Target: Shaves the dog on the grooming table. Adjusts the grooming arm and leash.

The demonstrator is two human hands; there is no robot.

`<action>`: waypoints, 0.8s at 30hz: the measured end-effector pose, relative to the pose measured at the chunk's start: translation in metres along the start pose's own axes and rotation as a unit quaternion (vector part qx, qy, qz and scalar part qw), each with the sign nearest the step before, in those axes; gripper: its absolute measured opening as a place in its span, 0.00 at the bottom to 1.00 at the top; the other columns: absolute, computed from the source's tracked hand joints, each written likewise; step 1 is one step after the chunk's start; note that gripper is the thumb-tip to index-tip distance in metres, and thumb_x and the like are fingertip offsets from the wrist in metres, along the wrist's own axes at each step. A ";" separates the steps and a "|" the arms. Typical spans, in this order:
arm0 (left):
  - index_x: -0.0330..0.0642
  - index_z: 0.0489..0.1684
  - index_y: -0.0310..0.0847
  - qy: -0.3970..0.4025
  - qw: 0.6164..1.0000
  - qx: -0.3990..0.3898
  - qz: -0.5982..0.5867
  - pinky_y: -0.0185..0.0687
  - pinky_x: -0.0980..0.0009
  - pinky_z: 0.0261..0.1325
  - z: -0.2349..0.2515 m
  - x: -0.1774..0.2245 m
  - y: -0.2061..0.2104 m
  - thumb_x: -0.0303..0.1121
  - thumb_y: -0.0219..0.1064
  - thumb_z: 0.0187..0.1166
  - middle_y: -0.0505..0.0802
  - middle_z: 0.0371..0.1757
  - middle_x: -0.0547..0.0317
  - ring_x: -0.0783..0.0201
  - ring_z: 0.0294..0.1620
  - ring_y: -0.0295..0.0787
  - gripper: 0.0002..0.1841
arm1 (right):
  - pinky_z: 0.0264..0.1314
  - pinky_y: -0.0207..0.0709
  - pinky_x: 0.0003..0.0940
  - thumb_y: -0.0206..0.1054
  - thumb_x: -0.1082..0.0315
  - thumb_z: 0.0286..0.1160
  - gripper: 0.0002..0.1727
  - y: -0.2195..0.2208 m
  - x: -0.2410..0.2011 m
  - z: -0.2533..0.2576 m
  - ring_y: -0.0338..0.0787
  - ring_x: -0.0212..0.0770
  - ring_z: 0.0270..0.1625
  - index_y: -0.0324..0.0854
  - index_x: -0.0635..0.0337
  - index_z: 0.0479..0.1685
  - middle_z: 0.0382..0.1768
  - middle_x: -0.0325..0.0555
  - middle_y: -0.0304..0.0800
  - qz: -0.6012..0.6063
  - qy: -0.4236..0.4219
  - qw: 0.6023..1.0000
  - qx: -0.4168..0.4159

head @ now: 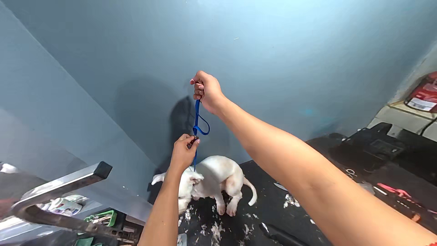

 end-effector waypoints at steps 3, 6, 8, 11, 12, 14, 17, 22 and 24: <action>0.37 0.52 0.92 0.000 0.998 0.035 0.059 0.88 0.62 0.52 -0.007 -0.001 0.004 0.38 0.68 0.84 0.91 0.55 0.52 0.62 0.46 0.89 0.14 | 0.18 0.61 0.24 0.50 0.63 0.86 0.16 -0.010 0.004 0.012 0.61 0.28 0.14 0.74 0.52 0.26 0.13 0.29 0.59 0.022 0.003 0.999 0.026; 0.35 0.53 0.92 -0.025 0.984 0.032 0.174 0.84 0.47 0.61 0.001 -0.003 0.005 0.40 0.63 0.85 0.91 0.56 0.44 0.50 0.56 0.90 0.18 | 0.18 0.60 0.24 0.52 0.64 0.85 0.16 -0.016 0.010 0.020 0.61 0.27 0.14 0.72 0.51 0.24 0.13 0.29 0.59 0.012 -0.006 0.999 0.041; 0.36 0.49 0.93 -0.044 0.968 0.021 0.247 0.80 0.38 0.61 0.004 -0.004 0.008 0.44 0.61 0.84 0.92 0.55 0.43 0.44 0.59 0.89 0.20 | 0.18 0.61 0.24 0.52 0.64 0.84 0.15 -0.018 0.011 0.021 0.62 0.28 0.14 0.73 0.52 0.24 0.13 0.29 0.60 0.003 -0.011 0.999 0.048; 0.39 0.40 0.94 -0.067 0.963 0.023 0.260 0.79 0.37 0.58 0.007 -0.006 0.016 0.46 0.60 0.82 0.95 0.50 0.47 0.45 0.56 0.90 0.20 | 0.19 0.61 0.25 0.53 0.64 0.83 0.16 -0.016 0.010 0.020 0.62 0.29 0.15 0.73 0.53 0.23 0.14 0.30 0.60 -0.006 -0.022 0.998 0.050; 0.40 0.39 0.95 -0.076 0.968 0.021 0.240 0.80 0.38 0.59 0.006 -0.010 0.018 0.46 0.61 0.83 0.95 0.49 0.48 0.46 0.56 0.91 0.20 | 0.19 0.61 0.25 0.53 0.64 0.83 0.16 -0.016 0.009 0.020 0.62 0.29 0.15 0.74 0.53 0.23 0.14 0.30 0.60 -0.006 -0.025 0.998 0.049; 0.41 0.40 0.96 -0.079 0.974 0.012 0.213 0.79 0.37 0.62 0.001 -0.021 0.021 0.45 0.62 0.82 0.96 0.50 0.51 0.48 0.56 0.91 0.19 | 0.18 0.61 0.25 0.53 0.64 0.84 0.16 -0.023 0.007 0.021 0.62 0.29 0.14 0.73 0.53 0.23 0.13 0.30 0.59 0.001 -0.026 0.998 0.049; 0.48 0.48 0.97 -0.062 0.967 -0.043 0.244 0.67 0.37 0.77 -0.019 -0.034 0.024 0.48 0.63 0.84 0.96 0.57 0.58 0.52 0.64 0.89 0.18 | 0.18 0.61 0.25 0.50 0.64 0.84 0.16 -0.041 0.001 0.019 0.61 0.29 0.14 0.71 0.51 0.23 0.13 0.30 0.60 0.025 -0.020 0.998 0.053; 0.68 0.48 0.98 -0.067 0.896 -0.144 0.415 0.27 0.29 0.89 -0.057 -0.060 0.030 0.61 0.60 0.78 0.89 0.70 0.74 0.53 0.84 0.70 0.20 | 0.18 0.60 0.26 0.47 0.64 0.84 0.17 -0.065 -0.011 0.004 0.59 0.29 0.12 0.68 0.50 0.21 0.11 0.30 0.57 0.047 -0.023 0.998 0.045; 0.69 0.46 0.98 -0.078 0.882 -0.146 0.442 0.21 0.27 0.88 -0.067 -0.062 0.030 0.61 0.61 0.75 0.84 0.77 0.72 0.49 0.90 0.61 0.20 | 0.16 0.58 0.25 0.46 0.63 0.84 0.18 -0.073 -0.015 -0.004 0.57 0.29 0.11 0.68 0.49 0.21 0.10 0.30 0.56 0.047 -0.027 0.997 0.055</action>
Point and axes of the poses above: each hand's wrist, its own z-axis towards the middle knuckle, its own y-axis out of the palm, x = y × z, the point moved 9 cm from there along z, towards the middle knuckle
